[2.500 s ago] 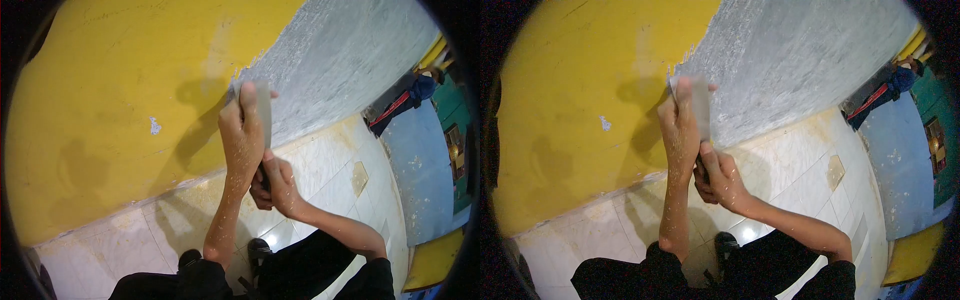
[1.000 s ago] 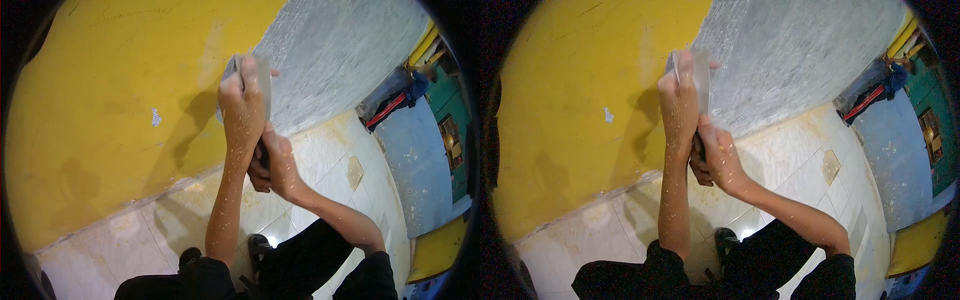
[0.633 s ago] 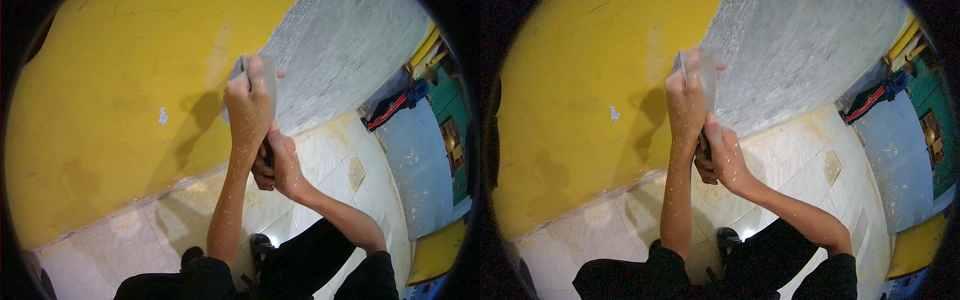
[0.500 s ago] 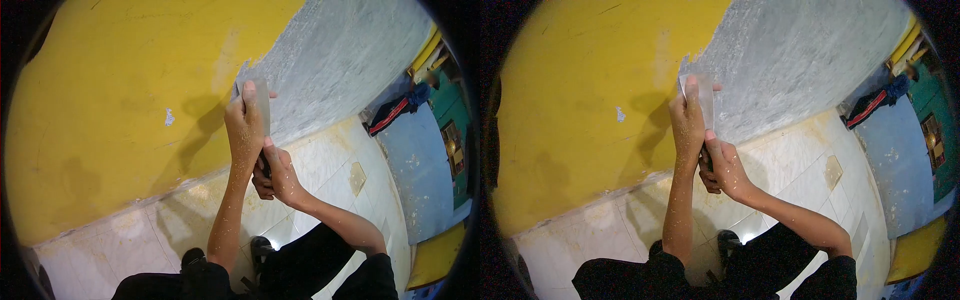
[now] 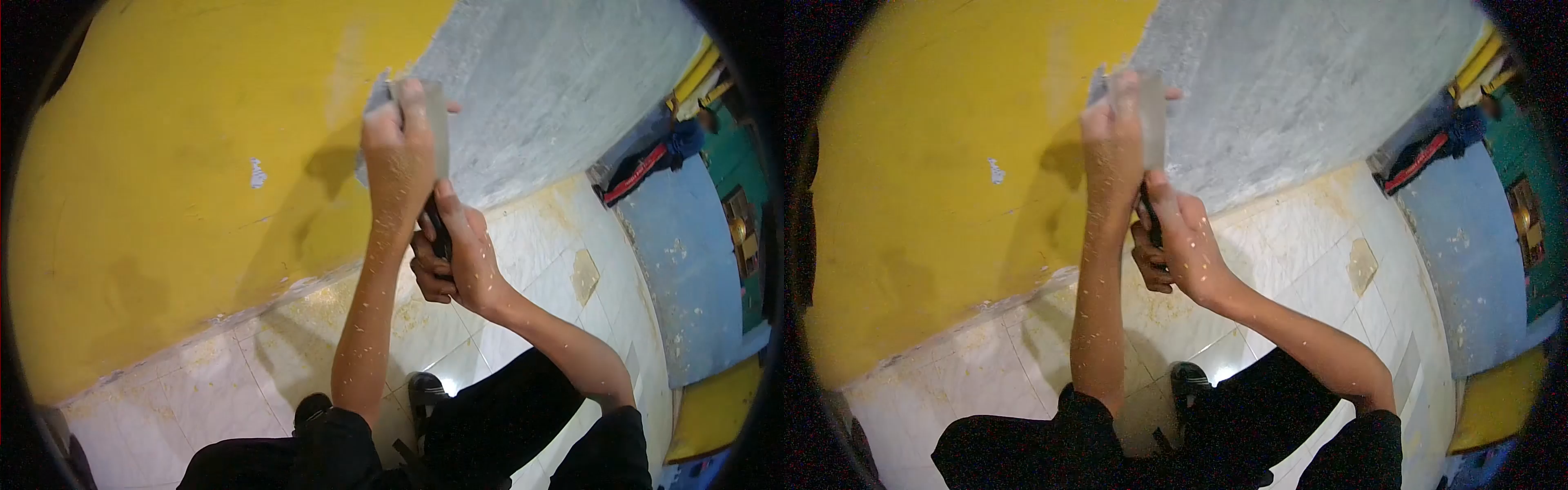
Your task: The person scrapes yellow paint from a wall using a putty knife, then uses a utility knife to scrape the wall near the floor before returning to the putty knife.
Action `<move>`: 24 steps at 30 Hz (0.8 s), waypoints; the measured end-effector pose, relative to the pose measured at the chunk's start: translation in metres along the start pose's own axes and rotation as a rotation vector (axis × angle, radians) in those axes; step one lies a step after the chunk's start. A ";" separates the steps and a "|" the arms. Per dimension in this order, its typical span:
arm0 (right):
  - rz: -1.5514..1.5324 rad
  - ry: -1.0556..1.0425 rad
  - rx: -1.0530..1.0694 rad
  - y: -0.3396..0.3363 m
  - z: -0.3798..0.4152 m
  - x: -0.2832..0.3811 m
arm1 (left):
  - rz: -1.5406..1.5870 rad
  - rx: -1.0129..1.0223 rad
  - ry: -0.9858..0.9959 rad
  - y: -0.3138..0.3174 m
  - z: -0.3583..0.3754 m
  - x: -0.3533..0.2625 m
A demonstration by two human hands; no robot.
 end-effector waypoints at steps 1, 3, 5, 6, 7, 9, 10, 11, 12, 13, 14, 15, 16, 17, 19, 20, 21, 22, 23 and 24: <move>-0.004 -0.002 -0.018 -0.002 0.002 -0.001 | 0.036 -0.036 -0.010 0.000 -0.001 -0.002; 0.000 -0.008 -0.005 0.000 0.003 0.000 | 0.079 -0.064 -0.020 0.003 0.000 -0.001; 0.009 0.014 -0.023 -0.007 0.003 -0.009 | 0.018 -0.080 -0.078 0.000 0.007 0.011; 0.036 0.007 -0.024 -0.012 0.003 -0.014 | 0.044 -0.097 -0.084 0.001 0.010 0.022; 0.067 0.002 -0.026 -0.015 0.002 -0.012 | 0.051 -0.100 -0.071 0.002 0.006 0.019; 0.057 -0.008 -0.023 -0.018 0.001 -0.008 | 0.062 -0.063 -0.040 0.008 0.003 0.017; 0.028 -0.040 -0.002 -0.016 0.000 -0.002 | 0.060 -0.058 -0.052 0.010 0.000 0.015; -0.009 -0.069 0.022 -0.012 0.000 0.002 | 0.032 -0.020 -0.019 0.013 -0.004 0.005; -0.037 -0.099 0.032 -0.011 -0.002 0.007 | 0.005 0.017 0.025 0.016 -0.007 -0.003; -0.042 -0.109 0.035 -0.011 -0.002 0.008 | -0.002 0.023 0.033 0.017 -0.007 -0.004; -0.013 -0.090 0.026 -0.012 -0.001 0.006 | -0.011 -0.010 0.033 0.014 -0.005 -0.004; 0.016 -0.071 0.016 -0.013 -0.001 0.004 | -0.020 -0.044 0.032 0.011 -0.002 -0.004; 0.018 -0.080 0.020 -0.010 0.000 0.001 | -0.021 -0.043 0.042 0.009 0.001 -0.004; 0.018 -0.060 0.029 -0.008 0.000 -0.004 | -0.016 -0.068 -0.010 0.005 0.004 0.003; 0.024 -0.033 0.032 -0.007 -0.004 -0.005 | -0.003 -0.095 -0.068 0.002 -0.001 0.008; 0.026 -0.071 0.013 -0.008 -0.004 0.004 | -0.006 -0.053 0.020 0.007 -0.009 -0.002; 0.021 -0.108 -0.011 -0.009 -0.004 0.012 | -0.011 -0.004 0.103 0.012 -0.012 -0.011; -0.014 -0.085 -0.012 -0.009 -0.005 0.015 | -0.014 0.012 0.089 0.016 -0.010 -0.012; -0.026 -0.085 -0.022 -0.011 -0.003 0.014 | 0.000 -0.008 0.096 0.017 -0.010 -0.016; -0.014 -0.089 -0.007 -0.010 -0.003 0.012 | 0.011 -0.030 0.104 0.016 -0.010 -0.020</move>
Point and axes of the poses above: each hand's wrist, its own z-axis away from the middle knuckle, its own y-axis out of the palm, x = y × z, the point moved 8 cm from there along -z, towards the middle knuckle, and after that the axes turned 14 degrees about z, right-handed, at the moved point
